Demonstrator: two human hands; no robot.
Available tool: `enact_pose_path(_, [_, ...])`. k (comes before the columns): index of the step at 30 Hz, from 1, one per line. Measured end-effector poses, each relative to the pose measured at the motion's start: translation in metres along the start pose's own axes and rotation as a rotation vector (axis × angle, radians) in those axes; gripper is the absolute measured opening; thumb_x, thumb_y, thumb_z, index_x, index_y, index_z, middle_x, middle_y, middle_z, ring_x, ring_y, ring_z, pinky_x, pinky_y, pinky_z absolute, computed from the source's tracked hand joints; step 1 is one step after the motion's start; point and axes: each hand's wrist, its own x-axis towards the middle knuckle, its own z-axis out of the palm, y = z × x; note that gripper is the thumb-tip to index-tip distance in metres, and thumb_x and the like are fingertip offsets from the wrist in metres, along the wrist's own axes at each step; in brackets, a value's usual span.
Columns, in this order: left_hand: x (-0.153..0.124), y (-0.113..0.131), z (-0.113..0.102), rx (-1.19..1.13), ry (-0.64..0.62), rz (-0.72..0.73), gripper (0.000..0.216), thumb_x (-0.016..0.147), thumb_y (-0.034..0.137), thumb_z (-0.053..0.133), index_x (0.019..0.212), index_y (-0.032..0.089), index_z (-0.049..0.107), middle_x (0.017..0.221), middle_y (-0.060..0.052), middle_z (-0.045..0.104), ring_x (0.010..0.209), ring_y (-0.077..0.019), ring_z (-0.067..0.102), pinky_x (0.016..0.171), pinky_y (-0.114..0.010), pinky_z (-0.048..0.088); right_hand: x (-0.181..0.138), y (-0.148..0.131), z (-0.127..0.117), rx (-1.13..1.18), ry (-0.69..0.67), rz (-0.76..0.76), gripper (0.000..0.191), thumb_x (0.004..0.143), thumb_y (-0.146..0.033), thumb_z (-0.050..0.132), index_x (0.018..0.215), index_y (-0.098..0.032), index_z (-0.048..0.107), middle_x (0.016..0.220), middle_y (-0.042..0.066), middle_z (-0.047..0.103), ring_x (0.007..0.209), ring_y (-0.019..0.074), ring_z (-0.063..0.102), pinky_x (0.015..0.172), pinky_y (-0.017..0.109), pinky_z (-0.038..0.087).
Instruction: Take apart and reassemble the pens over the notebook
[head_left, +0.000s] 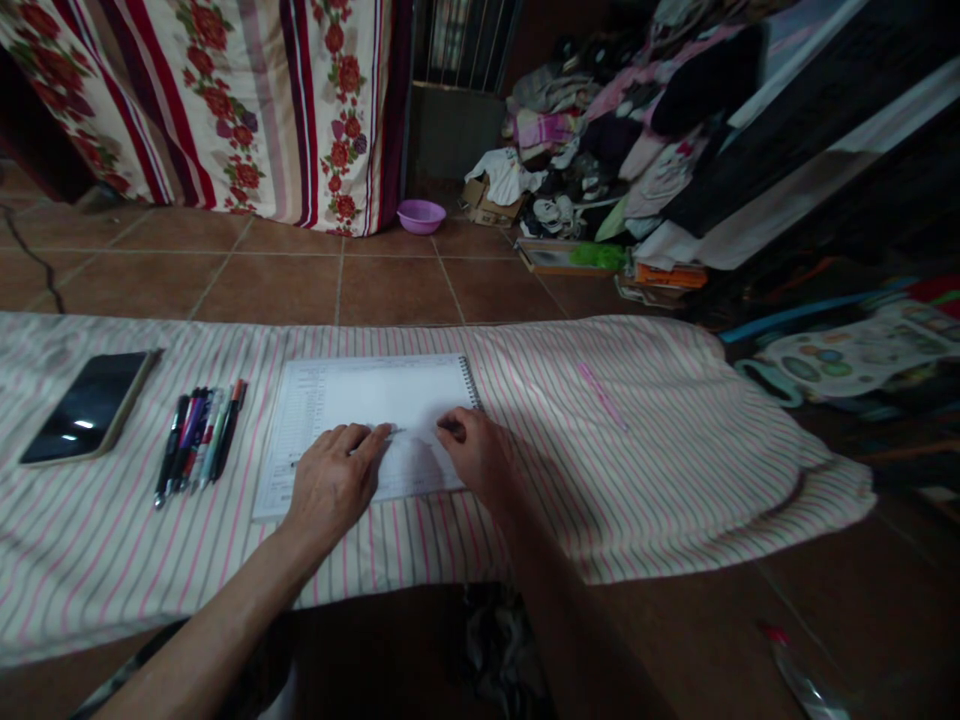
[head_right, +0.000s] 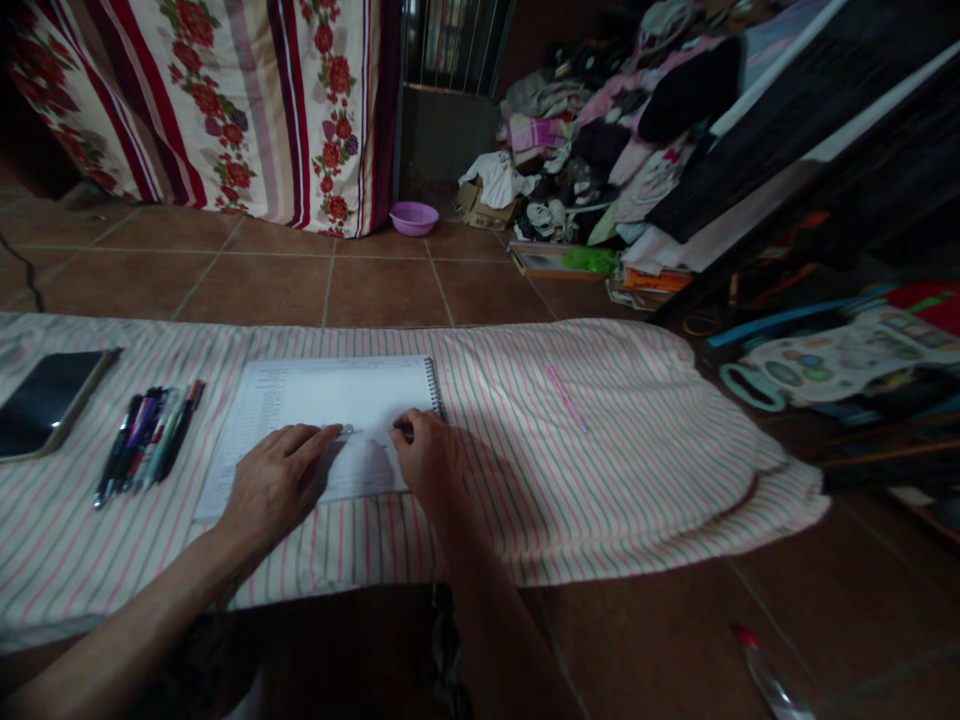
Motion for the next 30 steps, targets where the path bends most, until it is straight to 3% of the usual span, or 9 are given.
enact_pose_path(6, [-0.0012,-0.0011,0.002,0.002,0.008,0.0,0.032,0.083,0.015,0.05,0.114,0.018,0.056,0.087,-0.006,0.063,0.075,-0.0208,0.055,0.067,-0.033,0.047,0.0,-0.0021,0.0026,-0.093,-0.014,-0.011,0.011,0.075,-0.019,0.062,0.086,-0.019,0.065,0.089,0.004,0.064,0.07,0.0135,0.059,0.073,0.028,0.042])
enact_pose_path(14, [-0.0012,-0.0002,0.0021,0.003,0.029,0.017,0.033,0.081,0.013,0.052,0.113,0.017,0.057,0.085,-0.006,0.062,0.074,-0.0213,0.055,0.067,-0.034,0.047,0.0007,-0.0016,0.0066,-0.143,0.053,-0.032,0.014,0.076,-0.017,0.059,0.089,-0.019,0.064,0.089,0.006,0.063,0.08,0.0171,0.059,0.075,0.028,0.042])
enact_pose_path(30, [-0.001,-0.0011,0.0013,0.008,0.018,0.014,0.033,0.082,0.014,0.051,0.114,0.017,0.056,0.085,-0.007,0.062,0.074,-0.0215,0.055,0.066,-0.034,0.047,0.0015,-0.0005,0.0034,-0.089,0.017,-0.044,0.022,0.073,-0.017,0.064,0.095,-0.017,0.065,0.091,0.007,0.062,0.068,0.0144,0.056,0.075,0.03,0.044])
